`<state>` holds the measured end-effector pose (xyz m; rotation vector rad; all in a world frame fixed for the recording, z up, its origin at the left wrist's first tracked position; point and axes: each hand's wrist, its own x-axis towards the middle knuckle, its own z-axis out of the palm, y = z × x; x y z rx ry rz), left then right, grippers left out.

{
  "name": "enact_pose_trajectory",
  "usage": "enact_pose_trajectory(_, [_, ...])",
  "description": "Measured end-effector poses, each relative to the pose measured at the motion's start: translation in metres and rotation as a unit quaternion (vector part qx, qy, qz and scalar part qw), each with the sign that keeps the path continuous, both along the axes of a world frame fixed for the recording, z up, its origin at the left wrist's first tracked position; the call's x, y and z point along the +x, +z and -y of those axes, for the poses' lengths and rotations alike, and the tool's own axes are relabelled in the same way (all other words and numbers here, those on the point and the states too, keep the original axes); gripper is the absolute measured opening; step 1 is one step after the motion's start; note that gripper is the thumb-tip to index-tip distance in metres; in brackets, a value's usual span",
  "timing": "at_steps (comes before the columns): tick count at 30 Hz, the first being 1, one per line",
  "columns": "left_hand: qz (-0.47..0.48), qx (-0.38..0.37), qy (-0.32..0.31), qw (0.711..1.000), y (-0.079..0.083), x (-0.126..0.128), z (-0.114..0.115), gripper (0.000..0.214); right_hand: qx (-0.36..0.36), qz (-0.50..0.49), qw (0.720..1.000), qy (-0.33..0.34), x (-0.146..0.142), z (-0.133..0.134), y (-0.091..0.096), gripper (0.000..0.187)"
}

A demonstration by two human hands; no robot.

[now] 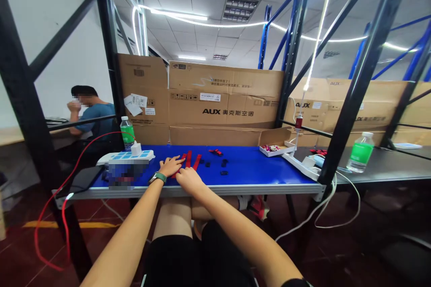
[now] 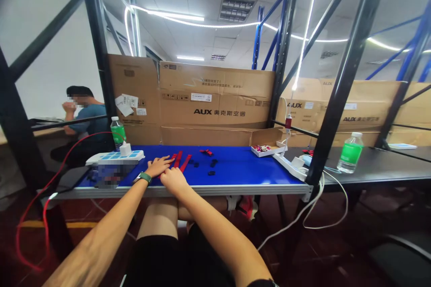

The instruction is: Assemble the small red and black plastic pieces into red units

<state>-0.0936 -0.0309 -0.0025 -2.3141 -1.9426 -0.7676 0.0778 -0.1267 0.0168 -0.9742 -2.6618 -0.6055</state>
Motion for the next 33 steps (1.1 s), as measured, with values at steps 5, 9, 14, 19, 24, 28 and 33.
enact_pose_trajectory(5, [-0.014, -0.007, -0.029, 0.999, 0.006, 0.008, 0.011, 0.046, -0.026, -0.045, 0.999, -0.017, 0.024, -0.01, 0.011, 0.027])
enact_pose_trajectory(9, [-0.041, 0.027, -0.177, 0.983, 0.011, 0.021, 0.022, 0.049, -0.038, -0.167, 0.969, -0.178, 0.08, -0.029, 0.024, 0.026])
enact_pose_trajectory(14, [-0.09, -0.026, -0.25, 0.964, 0.009, 0.029, 0.02, 0.054, -0.053, -0.175, 0.928, -0.325, 0.149, -0.051, 0.024, 0.029])
enact_pose_trajectory(19, [-0.078, 0.015, -0.231, 0.97, 0.007, 0.028, 0.017, 0.052, -0.08, -0.14, 0.94, -0.3, 0.167, -0.067, 0.018, 0.031])
enact_pose_trajectory(24, [-0.068, 0.035, -0.218, 0.973, 0.008, 0.028, 0.02, 0.044, -0.094, -0.15, 0.936, -0.305, 0.158, -0.095, 0.028, 0.037])
enact_pose_trajectory(28, [-0.079, -0.01, -0.232, 0.97, 0.006, 0.028, 0.019, 0.047, -0.174, -0.116, 0.925, -0.318, 0.154, -0.121, 0.03, 0.043])
enact_pose_trajectory(33, [-0.066, -0.017, -0.228, 0.971, 0.002, 0.029, 0.01, 0.05, -0.175, -0.114, 0.923, -0.323, 0.15, -0.137, 0.023, 0.035])
